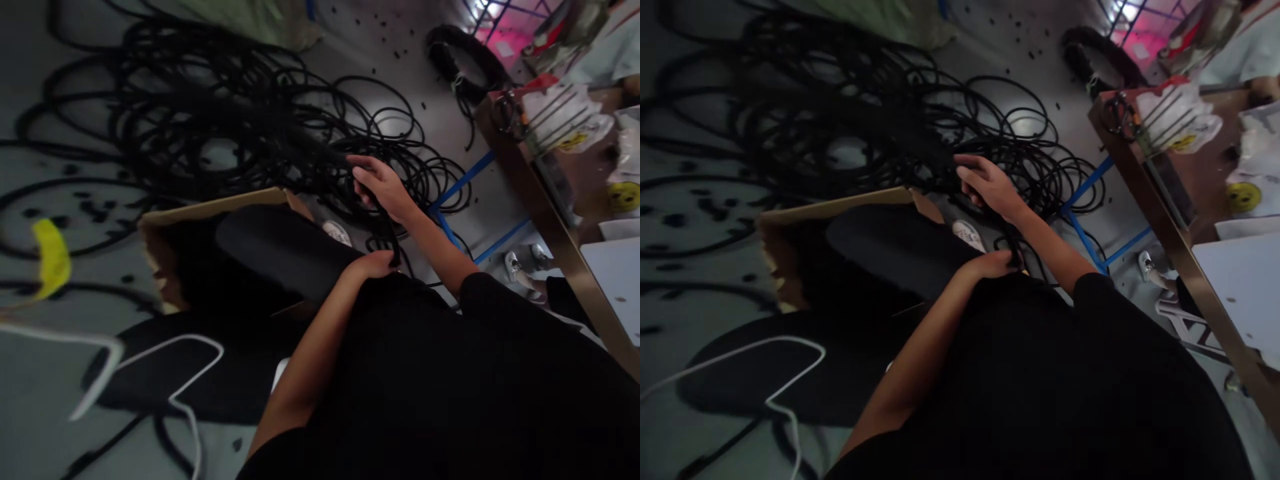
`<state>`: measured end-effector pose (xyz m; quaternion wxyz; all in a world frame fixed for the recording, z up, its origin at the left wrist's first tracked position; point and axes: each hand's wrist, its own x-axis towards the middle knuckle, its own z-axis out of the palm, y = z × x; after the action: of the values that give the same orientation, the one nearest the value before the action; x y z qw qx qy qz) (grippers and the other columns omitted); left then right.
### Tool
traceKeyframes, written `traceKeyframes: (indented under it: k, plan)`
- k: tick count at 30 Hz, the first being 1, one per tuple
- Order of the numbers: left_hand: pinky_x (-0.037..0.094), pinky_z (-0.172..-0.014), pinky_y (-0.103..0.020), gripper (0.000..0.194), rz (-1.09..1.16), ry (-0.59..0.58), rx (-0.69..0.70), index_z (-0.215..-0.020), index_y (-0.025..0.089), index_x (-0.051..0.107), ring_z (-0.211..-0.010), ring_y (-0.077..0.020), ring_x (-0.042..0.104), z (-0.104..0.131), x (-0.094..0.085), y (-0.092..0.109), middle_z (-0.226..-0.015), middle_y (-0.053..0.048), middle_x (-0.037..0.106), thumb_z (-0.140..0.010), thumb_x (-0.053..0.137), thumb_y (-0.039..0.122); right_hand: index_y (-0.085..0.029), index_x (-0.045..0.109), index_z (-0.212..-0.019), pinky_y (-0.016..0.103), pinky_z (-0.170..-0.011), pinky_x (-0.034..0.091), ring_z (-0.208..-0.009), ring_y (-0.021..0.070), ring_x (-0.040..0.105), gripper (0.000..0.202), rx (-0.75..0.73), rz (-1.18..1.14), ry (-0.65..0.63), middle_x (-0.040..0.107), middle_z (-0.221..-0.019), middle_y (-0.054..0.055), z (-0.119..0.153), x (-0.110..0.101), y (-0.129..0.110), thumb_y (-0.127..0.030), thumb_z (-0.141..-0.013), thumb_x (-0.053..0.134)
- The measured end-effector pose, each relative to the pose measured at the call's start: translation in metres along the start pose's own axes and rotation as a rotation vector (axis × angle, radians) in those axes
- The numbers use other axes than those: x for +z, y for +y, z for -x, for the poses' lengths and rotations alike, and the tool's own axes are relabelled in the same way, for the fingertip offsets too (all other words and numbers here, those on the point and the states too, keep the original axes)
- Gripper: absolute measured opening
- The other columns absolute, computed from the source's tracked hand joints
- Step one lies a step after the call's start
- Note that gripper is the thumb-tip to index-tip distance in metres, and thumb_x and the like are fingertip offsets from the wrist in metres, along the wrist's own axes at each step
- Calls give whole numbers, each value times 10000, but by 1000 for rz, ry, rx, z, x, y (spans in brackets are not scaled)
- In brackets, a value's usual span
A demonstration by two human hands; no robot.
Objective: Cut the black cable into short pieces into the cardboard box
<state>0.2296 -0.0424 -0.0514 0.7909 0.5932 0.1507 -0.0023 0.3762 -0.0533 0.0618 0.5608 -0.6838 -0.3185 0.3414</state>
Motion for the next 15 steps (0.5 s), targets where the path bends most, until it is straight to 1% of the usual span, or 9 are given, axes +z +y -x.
traceKeyframes:
  k: [2, 3, 5, 8, 9, 10, 11, 13, 15]
  plan:
    - [678, -745, -356, 353, 14, -99, 9, -793, 276, 780, -789, -287, 812, 5, -14, 12, -835, -27, 846, -646, 933, -7, -266, 666, -1502, 287, -821, 636, -925, 186, 723, 471, -70, 95, 17, 734, -1067, 5, 2, 0, -11, -646, -1223, 668]
    - [709, -800, -363, 309, 58, -70, 48, -845, 279, 817, -873, -290, 835, 8, -24, 21, -907, -42, 878, -675, 932, 49, -257, 682, -1453, 304, -903, 649, -1031, 204, 750, 407, -100, 157, -2, 754, -1122, 21, 8, -1, -13, -592, -1221, 685]
    - [731, -956, -318, 248, 194, 67, 170, -1013, 342, 862, -1066, -233, 858, 18, -47, 46, -1112, -10, 927, -812, 925, 211, -236, 700, -1367, 339, -1058, 639, -1198, 231, 765, 279, -125, 289, -92, 795, -1239, 47, 28, 2, -10, -439, -1184, 755]
    - [741, -1143, -347, 314, 636, 250, 318, -1317, 391, 929, -1395, -246, 845, 37, -77, 85, -1462, -31, 921, -1007, 919, 435, -227, 697, -1235, 325, -994, 608, -1095, 231, 785, 164, -15, 471, -252, 822, -1163, 25, 65, 6, 5, -246, -1114, 806]
    - [752, -1126, -347, 238, 704, 304, 333, -1294, 399, 934, -1378, -238, 852, 42, -84, 96, -1445, -16, 924, -1073, 873, 466, -226, 701, -1190, 319, -952, 596, -1064, 236, 788, 150, 30, 527, -303, 825, -1137, 27, 75, 6, 10, -221, -1101, 822]
    - [765, -1004, -309, 127, 772, 379, 347, -1175, 403, 936, -1199, -208, 880, 46, -91, 104, -1269, 2, 940, -1123, 828, 443, -224, 709, -1150, 315, -936, 589, -1061, 240, 789, 153, 60, 569, -365, 831, -1132, 36, 83, 5, 12, -199, -1085, 845]
    - [734, -825, -255, 197, 838, 455, 366, -1031, 375, 914, -929, -169, 845, 47, -96, 109, -1009, 8, 892, -1163, 773, 415, -221, 723, -1124, 313, -942, 588, -1081, 244, 792, 162, 77, 594, -432, 841, -1148, 48, 90, 2, 12, -180, -1069, 869]
    - [527, -545, -196, 476, 912, 535, 364, -843, 303, 814, -523, -118, 525, 47, -103, 112, -637, 25, 583, -1255, 598, 405, -214, 756, -1107, 314, -990, 594, -1137, 242, 795, 153, 72, 617, -517, 859, -1197, 66, 96, -8, 0, -151, -1054, 885]
    - [362, -479, -215, 644, 895, 528, 319, -780, 254, 716, -453, -125, 278, 43, -104, 107, -569, 31, 347, -1315, 397, 420, -211, 788, -1135, 323, -1005, 594, -1138, 236, 792, 100, 51, 655, -509, 862, -1211, 70, 99, -22, -25, -166, -1077, 855]
